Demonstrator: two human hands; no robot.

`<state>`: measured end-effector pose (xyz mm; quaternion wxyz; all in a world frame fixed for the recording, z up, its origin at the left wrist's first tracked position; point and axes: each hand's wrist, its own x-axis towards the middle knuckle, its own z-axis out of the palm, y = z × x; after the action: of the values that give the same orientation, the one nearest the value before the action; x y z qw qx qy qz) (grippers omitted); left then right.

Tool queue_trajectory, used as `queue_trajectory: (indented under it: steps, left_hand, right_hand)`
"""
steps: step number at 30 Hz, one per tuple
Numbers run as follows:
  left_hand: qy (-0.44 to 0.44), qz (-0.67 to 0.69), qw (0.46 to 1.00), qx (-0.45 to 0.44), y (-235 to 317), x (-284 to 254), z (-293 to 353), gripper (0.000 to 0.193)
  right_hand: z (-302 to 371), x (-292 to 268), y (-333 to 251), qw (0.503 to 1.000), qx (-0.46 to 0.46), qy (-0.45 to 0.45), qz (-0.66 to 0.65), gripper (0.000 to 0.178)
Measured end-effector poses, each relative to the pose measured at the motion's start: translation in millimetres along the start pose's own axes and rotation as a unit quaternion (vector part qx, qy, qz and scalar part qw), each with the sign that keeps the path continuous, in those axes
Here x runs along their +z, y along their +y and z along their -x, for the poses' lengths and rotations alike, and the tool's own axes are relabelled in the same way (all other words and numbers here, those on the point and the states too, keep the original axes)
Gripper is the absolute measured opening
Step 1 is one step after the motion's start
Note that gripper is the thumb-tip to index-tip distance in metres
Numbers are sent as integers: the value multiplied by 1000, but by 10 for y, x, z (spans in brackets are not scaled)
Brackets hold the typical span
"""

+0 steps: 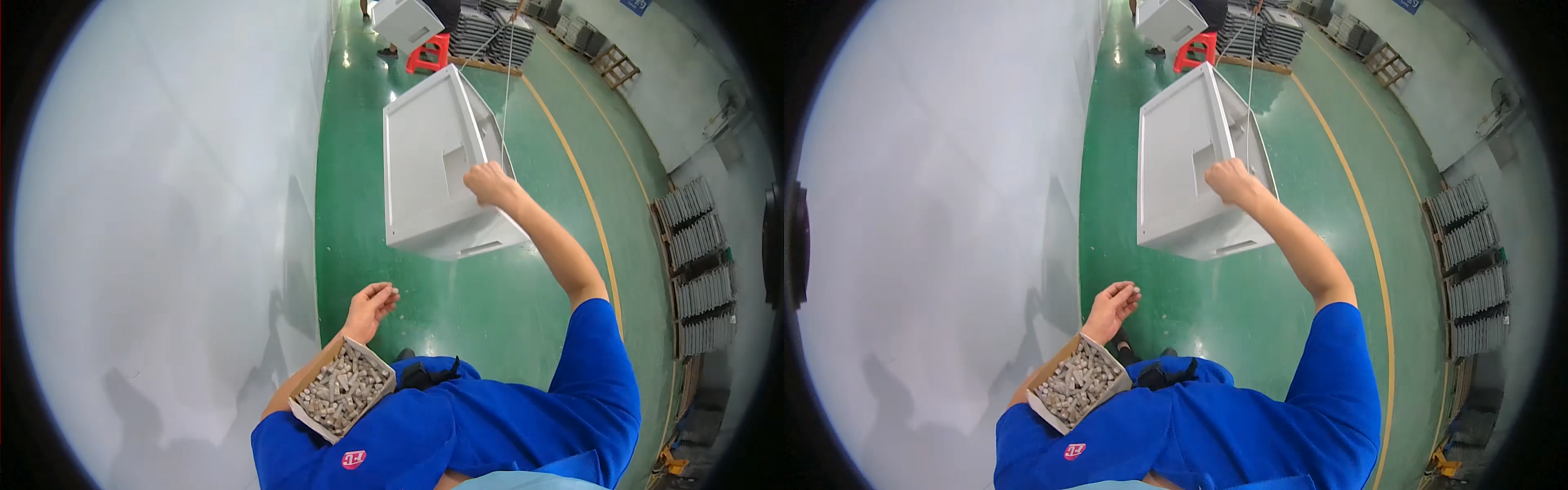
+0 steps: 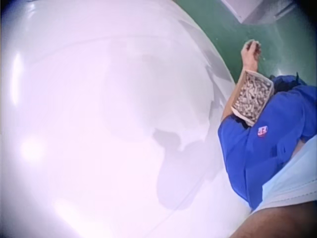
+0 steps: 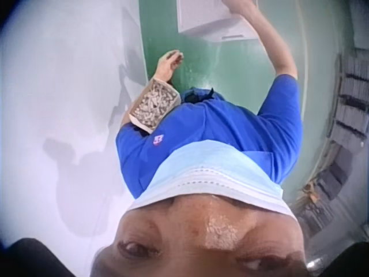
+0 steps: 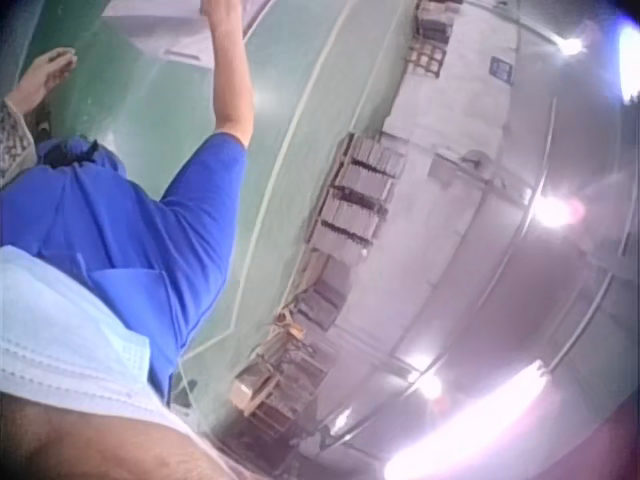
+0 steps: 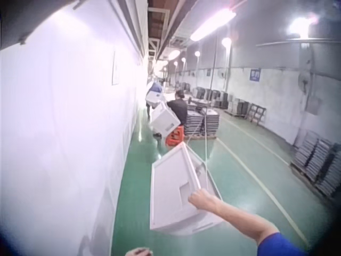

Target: Manually inserting and securing small metal fasteners or pins into pre-drilled holes on white metal enclosure panels.

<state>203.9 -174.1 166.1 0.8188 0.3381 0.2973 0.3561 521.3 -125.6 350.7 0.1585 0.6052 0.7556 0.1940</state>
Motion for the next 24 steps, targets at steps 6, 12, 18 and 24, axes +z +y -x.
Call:
queue_trajectory:
  steps: [6, 12, 18, 24]
  left_hand:
    - [5, 80, 997, 21, -60, -100, -56, 12]
    - [-17, 119, 992, 34, -70, -63, -49, 17]
    - [55, 97, 991, 67, -70, -141, -94, 33]
    - [87, 89, 991, 43, -152, -269, -79, 25]
  right_hand:
    - [58, 37, -1170, 843, -198, 47, -498, 33]
    - [94, 137, -1815, 759, -182, 138, -610, 14]
    - [-196, 495, -1652, 744, -115, 93, -651, 11]
    - [-451, 1096, -1416, 861, -130, 1, -491, 15]
